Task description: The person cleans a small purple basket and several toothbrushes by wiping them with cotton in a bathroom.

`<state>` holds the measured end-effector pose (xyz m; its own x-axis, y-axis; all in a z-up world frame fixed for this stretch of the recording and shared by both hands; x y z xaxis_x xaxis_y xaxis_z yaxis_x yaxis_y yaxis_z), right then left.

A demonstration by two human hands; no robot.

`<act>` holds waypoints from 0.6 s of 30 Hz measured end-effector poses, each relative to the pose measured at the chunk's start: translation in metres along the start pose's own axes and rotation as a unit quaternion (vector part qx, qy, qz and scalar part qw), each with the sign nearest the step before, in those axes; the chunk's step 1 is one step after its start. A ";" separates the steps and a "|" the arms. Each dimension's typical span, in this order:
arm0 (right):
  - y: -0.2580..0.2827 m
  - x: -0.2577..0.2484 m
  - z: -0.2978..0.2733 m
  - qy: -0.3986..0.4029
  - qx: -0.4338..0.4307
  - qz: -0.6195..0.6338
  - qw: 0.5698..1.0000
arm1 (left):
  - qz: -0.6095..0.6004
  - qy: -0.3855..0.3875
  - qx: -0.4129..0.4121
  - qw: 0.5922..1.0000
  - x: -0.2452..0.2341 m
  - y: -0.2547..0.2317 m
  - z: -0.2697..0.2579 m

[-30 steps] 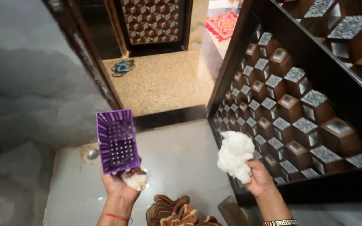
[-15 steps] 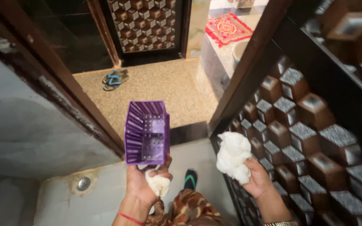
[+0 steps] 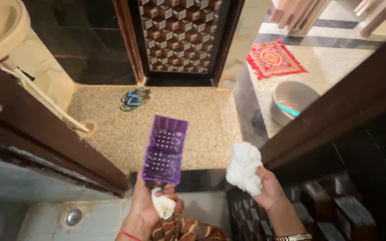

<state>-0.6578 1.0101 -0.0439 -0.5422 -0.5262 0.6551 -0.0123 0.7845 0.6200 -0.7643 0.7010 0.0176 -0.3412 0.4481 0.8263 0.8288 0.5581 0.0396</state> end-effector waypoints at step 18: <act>0.070 0.059 0.172 -0.171 -0.028 0.043 0.984 | 0.129 -0.025 -0.048 0.990 0.115 -0.190 0.170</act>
<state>-0.8352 1.0906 -0.0358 -0.7901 -0.3108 0.5284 0.0871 0.7963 0.5986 -1.0360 0.7655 0.0096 -0.1325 0.6027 0.7869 0.9284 0.3534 -0.1144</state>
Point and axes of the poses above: each hand's wrist, its own z-axis towards the middle knuckle, its own x-axis out of the palm, y = z × x, the point moved 8 cm from there along z, towards the middle knuckle, and after that the axes turned 7 degrees about -y, right-handed, at the moved point
